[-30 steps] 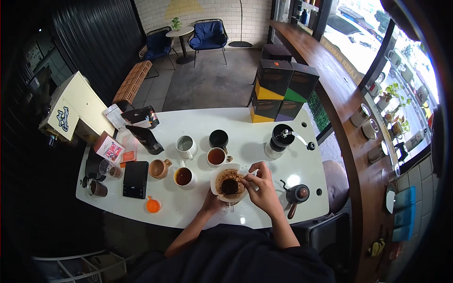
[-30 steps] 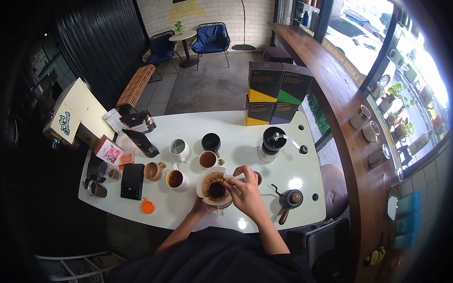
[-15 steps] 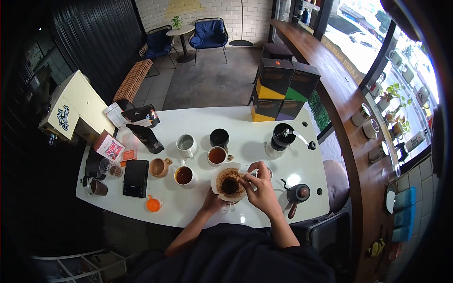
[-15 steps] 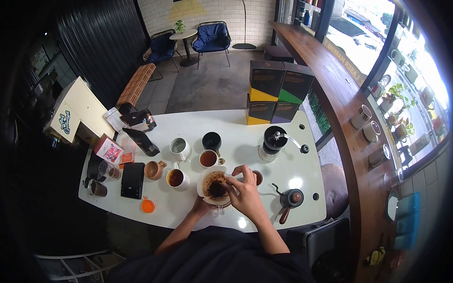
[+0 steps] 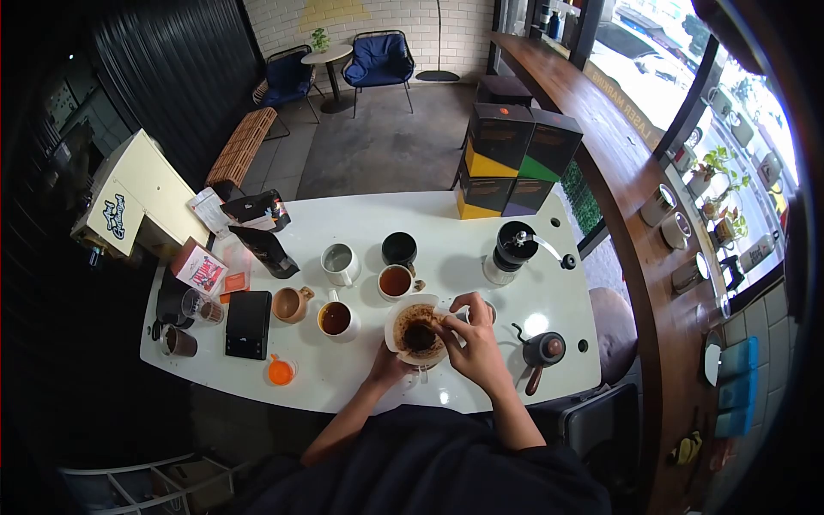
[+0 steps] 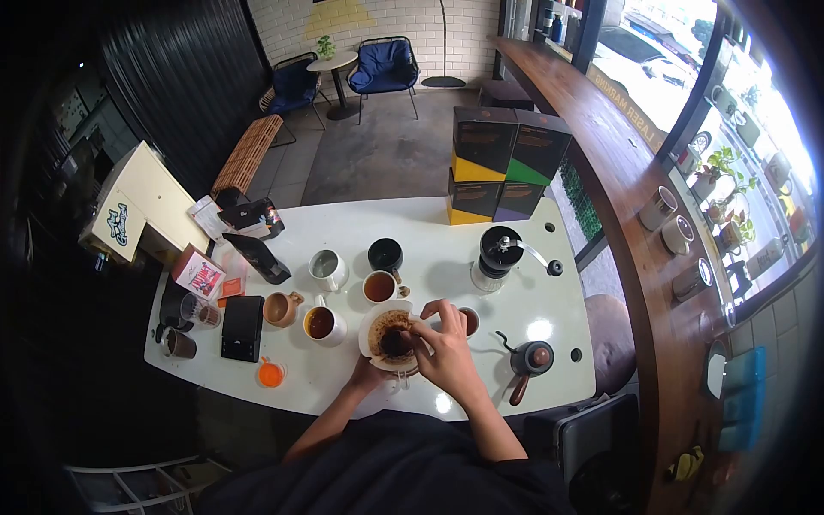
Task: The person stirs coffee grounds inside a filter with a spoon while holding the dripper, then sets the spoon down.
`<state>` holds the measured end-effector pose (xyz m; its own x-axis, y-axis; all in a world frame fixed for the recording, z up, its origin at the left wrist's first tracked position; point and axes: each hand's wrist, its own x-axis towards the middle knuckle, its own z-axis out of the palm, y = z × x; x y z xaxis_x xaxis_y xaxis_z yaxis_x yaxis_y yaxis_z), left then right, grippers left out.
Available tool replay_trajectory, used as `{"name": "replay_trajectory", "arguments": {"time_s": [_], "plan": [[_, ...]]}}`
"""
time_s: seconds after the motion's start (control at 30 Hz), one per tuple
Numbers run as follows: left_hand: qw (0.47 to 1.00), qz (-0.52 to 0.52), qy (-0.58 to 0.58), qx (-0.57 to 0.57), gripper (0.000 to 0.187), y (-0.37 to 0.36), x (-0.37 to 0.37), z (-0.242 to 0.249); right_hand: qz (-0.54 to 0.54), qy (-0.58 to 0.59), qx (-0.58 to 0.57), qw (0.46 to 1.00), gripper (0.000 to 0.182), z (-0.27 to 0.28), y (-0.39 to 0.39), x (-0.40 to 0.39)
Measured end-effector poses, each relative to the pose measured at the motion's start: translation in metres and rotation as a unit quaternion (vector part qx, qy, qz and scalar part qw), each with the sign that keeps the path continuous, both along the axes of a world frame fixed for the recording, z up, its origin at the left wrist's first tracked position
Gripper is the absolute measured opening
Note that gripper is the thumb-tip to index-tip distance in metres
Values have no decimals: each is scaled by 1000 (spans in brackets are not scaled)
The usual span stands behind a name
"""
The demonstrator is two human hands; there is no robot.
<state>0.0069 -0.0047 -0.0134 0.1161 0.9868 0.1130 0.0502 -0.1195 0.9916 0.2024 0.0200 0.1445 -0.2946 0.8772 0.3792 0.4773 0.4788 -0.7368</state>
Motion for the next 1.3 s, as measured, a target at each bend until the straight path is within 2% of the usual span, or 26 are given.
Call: {"name": "replay_trajectory", "arguments": {"time_s": [0.07,0.17,0.27,0.4,0.47,0.57,0.7,0.8,0.9,1.0,1.07,1.2,1.3], "plan": [[998,-7,-49,-26,72,-1,3,11,41,-39,44,997,14,0,0,1],[1000,-2,-28,-10,71,-1,3,11,-2,-1,5,1000,12,-1,-1,-3],[999,-6,-36,-4,70,0,3,9,17,-59,60,996,12,-3,0,-3],[999,-8,-33,-19,71,-1,2,13,44,-23,29,998,11,1,0,-6],[1000,3,1,20,71,-1,2,11,-12,-24,40,999,12,3,-1,-7],[1000,6,-12,9,71,-1,4,17,39,-50,34,997,12,0,1,-4],[1000,-1,-20,-5,71,-1,3,16,-3,-18,30,999,13,4,-2,-6],[1000,-3,8,0,71,-1,2,15,-14,-54,68,996,13,7,-4,-5],[1000,-8,8,4,69,-1,1,14,8,-39,46,998,13,8,-5,-4],[1000,6,3,14,69,-1,2,15,-25,-32,43,998,13,6,-4,-6],[1000,-1,-7,-2,69,-1,2,16,13,-43,39,998,13,7,-4,-4],[1000,-5,-25,-11,68,0,2,12,-21,-13,20,1000,13,3,-4,-6],[1000,3,-25,5,66,1,1,-1,-25,-46,64,997,13,2,-5,-5]]}}
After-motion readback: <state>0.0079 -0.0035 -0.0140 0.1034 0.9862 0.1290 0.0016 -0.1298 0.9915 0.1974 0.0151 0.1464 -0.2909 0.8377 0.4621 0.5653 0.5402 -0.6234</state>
